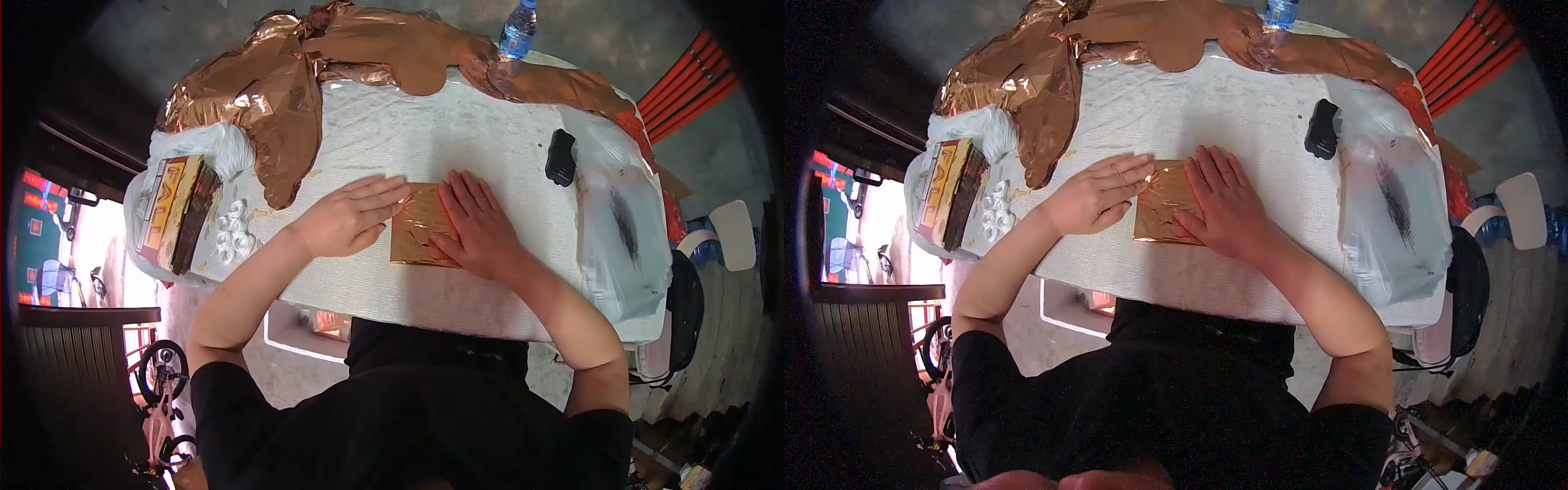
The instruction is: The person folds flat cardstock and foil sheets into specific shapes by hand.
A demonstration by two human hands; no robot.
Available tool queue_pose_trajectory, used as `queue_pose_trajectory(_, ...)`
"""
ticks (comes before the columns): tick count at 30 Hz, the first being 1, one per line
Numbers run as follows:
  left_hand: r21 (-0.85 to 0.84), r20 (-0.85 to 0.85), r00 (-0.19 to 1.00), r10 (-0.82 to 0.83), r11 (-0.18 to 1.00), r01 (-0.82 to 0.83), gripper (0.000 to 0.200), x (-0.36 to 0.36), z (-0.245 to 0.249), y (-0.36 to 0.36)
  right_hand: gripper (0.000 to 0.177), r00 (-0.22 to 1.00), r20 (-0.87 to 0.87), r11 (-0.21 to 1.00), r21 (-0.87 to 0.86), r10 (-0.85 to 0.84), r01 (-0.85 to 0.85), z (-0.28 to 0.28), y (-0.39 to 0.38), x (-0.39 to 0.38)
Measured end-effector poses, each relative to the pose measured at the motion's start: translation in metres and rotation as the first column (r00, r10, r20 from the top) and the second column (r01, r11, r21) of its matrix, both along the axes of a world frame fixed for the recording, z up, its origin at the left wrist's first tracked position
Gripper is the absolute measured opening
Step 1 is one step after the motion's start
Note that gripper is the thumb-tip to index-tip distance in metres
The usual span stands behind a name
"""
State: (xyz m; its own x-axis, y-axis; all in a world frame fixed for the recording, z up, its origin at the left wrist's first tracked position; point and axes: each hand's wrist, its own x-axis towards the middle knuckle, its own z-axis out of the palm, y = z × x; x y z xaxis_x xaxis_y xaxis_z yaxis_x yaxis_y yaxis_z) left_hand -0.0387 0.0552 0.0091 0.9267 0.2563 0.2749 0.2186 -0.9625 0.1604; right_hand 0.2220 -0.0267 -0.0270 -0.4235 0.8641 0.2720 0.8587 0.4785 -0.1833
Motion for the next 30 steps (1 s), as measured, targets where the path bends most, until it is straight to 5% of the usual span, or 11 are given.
queue_pose_trajectory(4,-0.239,0.103,0.994,0.040,0.971,-0.014,0.040,-0.002,-0.008,-0.006,0.071,1.000,0.006,1.000,-0.008,-0.009,0.009,0.000,0.000,-0.001)
queue_pose_trajectory(6,-0.470,0.115,0.959,0.261,0.865,-0.179,0.042,-0.001,-0.006,-0.013,0.071,1.000,0.006,1.000,-0.010,-0.013,0.013,0.000,0.000,-0.001)
queue_pose_trajectory(13,-0.421,0.210,0.938,0.277,0.891,-0.169,0.035,0.003,-0.018,0.000,0.071,1.000,0.024,0.999,-0.028,-0.020,0.021,-0.001,0.001,-0.002)
queue_pose_trajectory(18,-0.193,0.239,0.963,0.128,0.978,-0.082,0.030,0.008,-0.020,0.016,0.071,1.000,0.025,1.000,-0.025,-0.016,0.017,0.000,0.001,-0.002)
queue_pose_trajectory(30,0.230,0.149,0.989,0.005,0.972,-0.040,0.024,0.014,-0.016,0.023,0.069,1.000,0.005,1.000,-0.003,-0.013,0.013,-0.003,0.001,-0.001)
